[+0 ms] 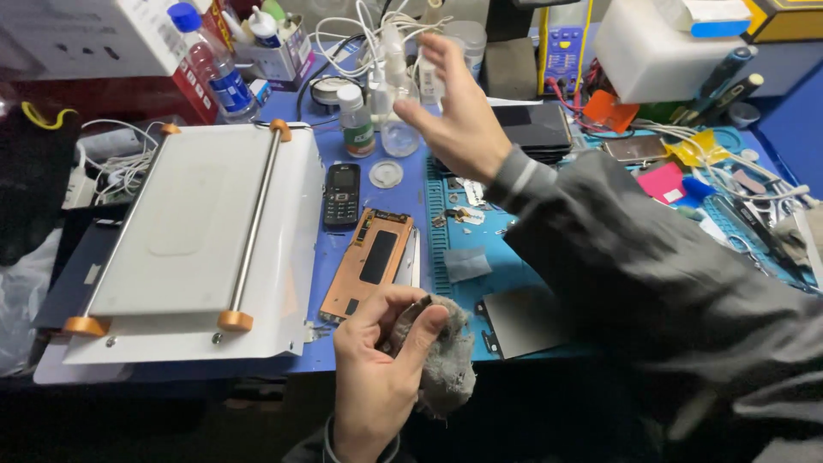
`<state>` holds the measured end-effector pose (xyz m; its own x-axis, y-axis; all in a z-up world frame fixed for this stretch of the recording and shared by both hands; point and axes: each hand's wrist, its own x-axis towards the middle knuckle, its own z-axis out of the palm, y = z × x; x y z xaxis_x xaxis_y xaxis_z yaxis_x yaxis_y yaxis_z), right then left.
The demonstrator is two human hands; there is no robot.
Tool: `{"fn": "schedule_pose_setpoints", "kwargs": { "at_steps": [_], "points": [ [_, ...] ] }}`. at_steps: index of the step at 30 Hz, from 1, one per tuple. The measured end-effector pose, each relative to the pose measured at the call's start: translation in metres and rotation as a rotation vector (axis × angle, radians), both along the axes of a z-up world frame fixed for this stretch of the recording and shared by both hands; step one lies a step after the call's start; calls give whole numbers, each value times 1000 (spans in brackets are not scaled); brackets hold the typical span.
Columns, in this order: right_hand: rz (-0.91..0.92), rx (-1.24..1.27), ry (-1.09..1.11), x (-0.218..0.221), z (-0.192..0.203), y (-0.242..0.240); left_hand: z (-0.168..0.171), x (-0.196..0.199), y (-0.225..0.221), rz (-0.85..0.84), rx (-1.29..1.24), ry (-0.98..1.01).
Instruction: Cleaning and scraping adhesive residue from the edges of a smartphone screen during remanufacturing.
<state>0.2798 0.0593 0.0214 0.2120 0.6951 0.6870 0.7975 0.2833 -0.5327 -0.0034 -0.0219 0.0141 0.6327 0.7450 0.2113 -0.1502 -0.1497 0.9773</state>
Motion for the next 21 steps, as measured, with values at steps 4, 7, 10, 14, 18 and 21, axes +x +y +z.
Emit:
{"fn": "schedule_pose_setpoints", "kwargs": {
  "at_steps": [4, 7, 10, 14, 18, 21],
  "points": [
    [376, -293, 438, -75, 64, -130, -1, 2, -12, 44, -19, 55],
    [421, -446, 234, -101, 67, -189, -2, 7, -24, -36, -55, -25],
    [297, -462, 346, -103, 41, -220, -4, 16, -36, -64, -2, -43],
    [262, -481, 604, -99, 9, -249, -14, 31, -55, -100, 91, -16],
    [127, -325, 587, -103, -14, -279, -23, 43, -78, -150, 64, 47],
    [131, -168, 754, -102, -30, -304, -35, 54, -95, -258, -96, -17]
  ]
}}
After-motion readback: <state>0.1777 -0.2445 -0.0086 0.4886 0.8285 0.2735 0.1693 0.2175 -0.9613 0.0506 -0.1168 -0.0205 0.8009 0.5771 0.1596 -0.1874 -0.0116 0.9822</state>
